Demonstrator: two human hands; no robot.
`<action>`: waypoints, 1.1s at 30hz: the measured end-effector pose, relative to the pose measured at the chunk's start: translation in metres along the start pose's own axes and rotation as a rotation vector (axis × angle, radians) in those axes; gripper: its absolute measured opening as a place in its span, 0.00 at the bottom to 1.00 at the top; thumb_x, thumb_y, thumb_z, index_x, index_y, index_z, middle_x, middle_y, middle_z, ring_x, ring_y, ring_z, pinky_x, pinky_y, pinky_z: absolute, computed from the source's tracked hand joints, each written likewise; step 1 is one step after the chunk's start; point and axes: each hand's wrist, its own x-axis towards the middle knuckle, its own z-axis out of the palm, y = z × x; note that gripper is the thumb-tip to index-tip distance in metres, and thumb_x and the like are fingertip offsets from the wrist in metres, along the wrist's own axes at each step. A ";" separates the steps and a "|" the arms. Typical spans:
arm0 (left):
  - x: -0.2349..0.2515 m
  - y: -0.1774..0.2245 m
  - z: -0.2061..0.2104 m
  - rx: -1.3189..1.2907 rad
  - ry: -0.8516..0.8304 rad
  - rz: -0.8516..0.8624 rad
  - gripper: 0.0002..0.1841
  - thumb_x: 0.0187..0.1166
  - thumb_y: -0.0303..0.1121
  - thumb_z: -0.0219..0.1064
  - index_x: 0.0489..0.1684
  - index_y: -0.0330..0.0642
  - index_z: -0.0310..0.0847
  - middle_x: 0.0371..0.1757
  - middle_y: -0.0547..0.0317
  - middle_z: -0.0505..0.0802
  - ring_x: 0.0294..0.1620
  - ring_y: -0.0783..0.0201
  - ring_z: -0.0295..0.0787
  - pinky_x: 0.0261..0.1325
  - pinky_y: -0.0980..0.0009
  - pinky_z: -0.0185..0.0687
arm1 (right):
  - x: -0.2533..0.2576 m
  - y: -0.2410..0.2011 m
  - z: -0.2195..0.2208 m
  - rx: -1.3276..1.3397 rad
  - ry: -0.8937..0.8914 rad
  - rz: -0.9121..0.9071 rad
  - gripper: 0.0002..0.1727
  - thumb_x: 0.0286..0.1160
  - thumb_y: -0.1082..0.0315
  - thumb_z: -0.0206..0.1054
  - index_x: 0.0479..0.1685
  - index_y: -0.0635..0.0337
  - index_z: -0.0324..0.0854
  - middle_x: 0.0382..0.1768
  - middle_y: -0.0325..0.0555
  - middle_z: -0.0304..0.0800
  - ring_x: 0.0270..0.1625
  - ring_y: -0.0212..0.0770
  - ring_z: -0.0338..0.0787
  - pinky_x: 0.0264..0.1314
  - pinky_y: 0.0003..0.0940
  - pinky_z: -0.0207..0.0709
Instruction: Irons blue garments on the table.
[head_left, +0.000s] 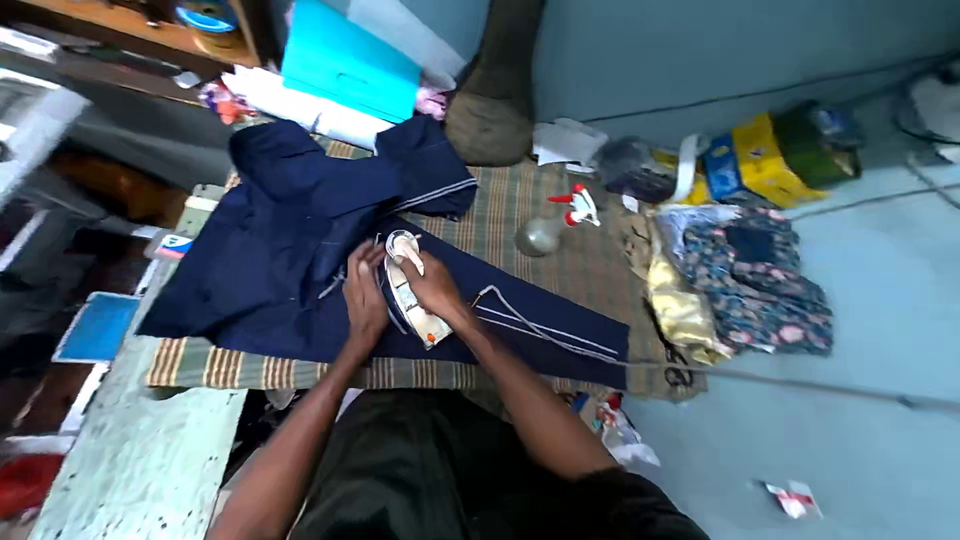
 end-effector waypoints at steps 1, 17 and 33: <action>0.019 -0.009 0.016 0.065 -0.062 0.017 0.36 0.92 0.50 0.26 0.85 0.30 0.61 0.77 0.43 0.84 0.79 0.54 0.81 0.84 0.51 0.72 | -0.006 0.014 -0.008 -0.022 0.033 0.015 0.33 0.87 0.37 0.52 0.63 0.60 0.80 0.44 0.59 0.89 0.39 0.55 0.91 0.43 0.59 0.85; 0.055 -0.060 0.059 1.044 -0.477 0.187 0.39 0.88 0.62 0.29 0.96 0.54 0.50 0.97 0.52 0.52 0.98 0.45 0.39 0.90 0.30 0.29 | -0.156 0.298 -0.218 0.312 0.515 0.557 0.33 0.88 0.36 0.50 0.68 0.57 0.77 0.23 0.49 0.78 0.16 0.42 0.77 0.20 0.41 0.79; 0.055 -0.061 0.054 0.880 -0.408 0.226 0.40 0.86 0.64 0.38 0.94 0.49 0.56 0.96 0.49 0.57 0.97 0.46 0.43 0.92 0.33 0.30 | -0.149 0.275 -0.218 0.317 0.107 0.253 0.21 0.90 0.44 0.55 0.57 0.51 0.82 0.13 0.37 0.66 0.10 0.33 0.65 0.12 0.28 0.63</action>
